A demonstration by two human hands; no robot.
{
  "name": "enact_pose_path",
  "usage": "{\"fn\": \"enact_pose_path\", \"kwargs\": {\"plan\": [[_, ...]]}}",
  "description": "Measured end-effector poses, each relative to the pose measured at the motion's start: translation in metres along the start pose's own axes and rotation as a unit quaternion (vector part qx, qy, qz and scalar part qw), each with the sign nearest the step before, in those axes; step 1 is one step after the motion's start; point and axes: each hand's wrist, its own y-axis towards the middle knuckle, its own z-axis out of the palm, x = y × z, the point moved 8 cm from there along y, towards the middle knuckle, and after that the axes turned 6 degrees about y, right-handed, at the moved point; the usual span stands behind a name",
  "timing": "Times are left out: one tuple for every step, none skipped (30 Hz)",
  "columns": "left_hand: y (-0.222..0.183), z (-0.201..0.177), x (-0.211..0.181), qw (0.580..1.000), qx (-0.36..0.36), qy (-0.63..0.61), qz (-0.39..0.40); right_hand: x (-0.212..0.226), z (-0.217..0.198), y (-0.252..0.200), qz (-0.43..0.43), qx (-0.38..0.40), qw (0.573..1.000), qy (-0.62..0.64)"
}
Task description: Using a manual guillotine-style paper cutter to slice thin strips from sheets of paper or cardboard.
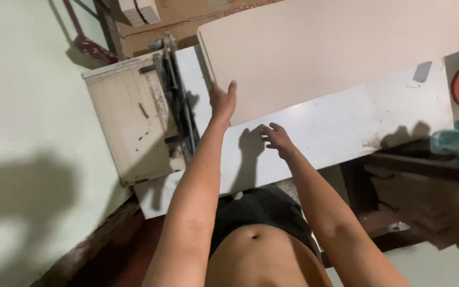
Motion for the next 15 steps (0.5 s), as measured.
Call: {"fn": "enact_pose_path", "kwargs": {"plan": [[0.012, 0.011, 0.021, 0.999, 0.005, 0.008, -0.046, 0.002, -0.003, 0.011, 0.024, -0.001, 1.0, 0.017], [0.023, 0.022, 0.042, 0.996, 0.01, 0.016, -0.092, 0.004, -0.006, 0.021, 0.049, -0.003, 0.998, 0.034], [0.026, 0.028, 0.049, 0.995, 0.011, 0.016, -0.098, 0.021, -0.007, 0.018, 0.054, -0.002, 0.998, 0.033], [0.029, 0.03, 0.057, 0.994, -0.01, 0.013, -0.104, 0.035, -0.004, 0.014, 0.077, 0.025, 0.997, 0.013], [0.028, 0.032, 0.068, 0.993, -0.03, 0.01, -0.112, 0.046, 0.0, 0.007, 0.101, 0.052, 0.994, -0.007], [0.027, 0.036, 0.075, 0.992, -0.028, 0.01, -0.119, 0.054, 0.001, 0.004, 0.108, 0.053, 0.993, -0.008], [0.029, 0.038, 0.078, 0.992, -0.031, -0.01, -0.124, 0.065, 0.004, 0.002, 0.118, 0.067, 0.991, -0.02], [0.03, 0.041, 0.081, 0.99, -0.035, -0.031, -0.13, 0.076, 0.007, -0.002, 0.127, 0.082, 0.988, -0.031], [0.021, 0.039, 0.071, 0.99, -0.036, -0.031, -0.136, 0.079, 0.008, 0.0, 0.132, 0.085, 0.987, -0.033], [0.01, 0.04, 0.064, 0.987, -0.014, -0.021, -0.157, 0.081, 0.009, 0.001, 0.14, 0.088, 0.986, -0.028], [0.0, 0.039, 0.054, 0.984, 0.005, -0.01, -0.175, 0.086, 0.012, 0.003, 0.145, 0.092, 0.985, -0.022], [-0.006, 0.037, 0.05, 0.984, 0.002, -0.011, -0.178, 0.081, 0.011, 0.005, 0.147, 0.096, 0.984, -0.024], [-0.011, 0.035, 0.043, 0.984, 0.002, -0.003, -0.179, 0.078, 0.01, 0.009, 0.145, 0.101, 0.984, -0.011], [-0.016, 0.034, 0.037, 0.984, 0.003, 0.004, -0.179, 0.075, 0.01, 0.011, 0.144, 0.106, 0.984, 0.001], [-0.015, 0.036, 0.04, 0.984, 0.0, 0.004, -0.179, 0.074, 0.01, 0.013, 0.143, 0.109, 0.984, 0.001]]}}
